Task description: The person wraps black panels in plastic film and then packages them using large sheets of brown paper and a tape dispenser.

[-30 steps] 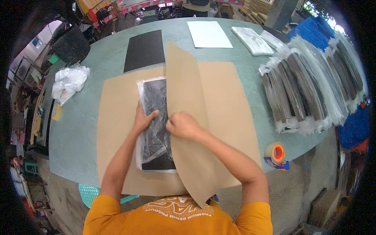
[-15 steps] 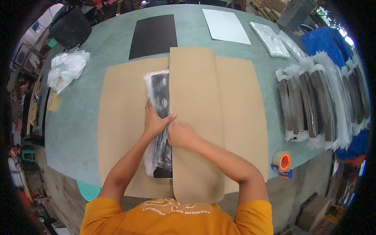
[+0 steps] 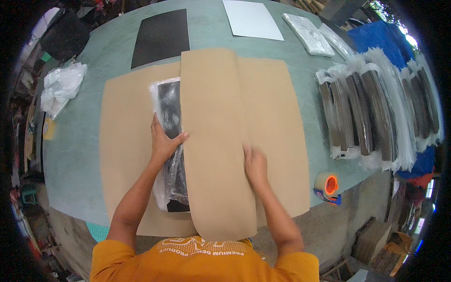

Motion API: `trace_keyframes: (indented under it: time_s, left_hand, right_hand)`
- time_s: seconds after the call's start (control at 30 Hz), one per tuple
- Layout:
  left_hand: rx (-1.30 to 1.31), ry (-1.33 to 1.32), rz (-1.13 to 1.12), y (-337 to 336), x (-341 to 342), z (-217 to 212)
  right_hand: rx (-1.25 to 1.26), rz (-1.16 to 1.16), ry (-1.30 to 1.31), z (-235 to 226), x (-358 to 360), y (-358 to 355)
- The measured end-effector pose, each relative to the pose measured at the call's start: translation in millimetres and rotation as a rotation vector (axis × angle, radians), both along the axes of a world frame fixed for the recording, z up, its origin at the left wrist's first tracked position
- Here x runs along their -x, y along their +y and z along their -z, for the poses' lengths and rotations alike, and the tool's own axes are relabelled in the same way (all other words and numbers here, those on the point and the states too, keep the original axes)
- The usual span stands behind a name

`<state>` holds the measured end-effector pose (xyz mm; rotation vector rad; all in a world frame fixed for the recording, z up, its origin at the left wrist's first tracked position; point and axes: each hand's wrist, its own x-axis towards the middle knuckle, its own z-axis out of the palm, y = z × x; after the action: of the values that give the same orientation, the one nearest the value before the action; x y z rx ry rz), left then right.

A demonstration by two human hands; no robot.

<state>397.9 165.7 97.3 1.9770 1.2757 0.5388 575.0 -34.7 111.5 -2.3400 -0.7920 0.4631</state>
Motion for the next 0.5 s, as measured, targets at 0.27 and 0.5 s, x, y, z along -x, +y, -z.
trace_keyframes:
  time_s: [0.27,0.5]
  left_hand:
    - [-0.012,-0.040,0.038,-4,-6,-4]
    - [-0.179,-0.001,0.052,1,0,23]
  right_hand:
    - [-0.057,-0.089,0.001,12,6,-12]
    - [0.113,-0.517,-0.536,10,27,94]
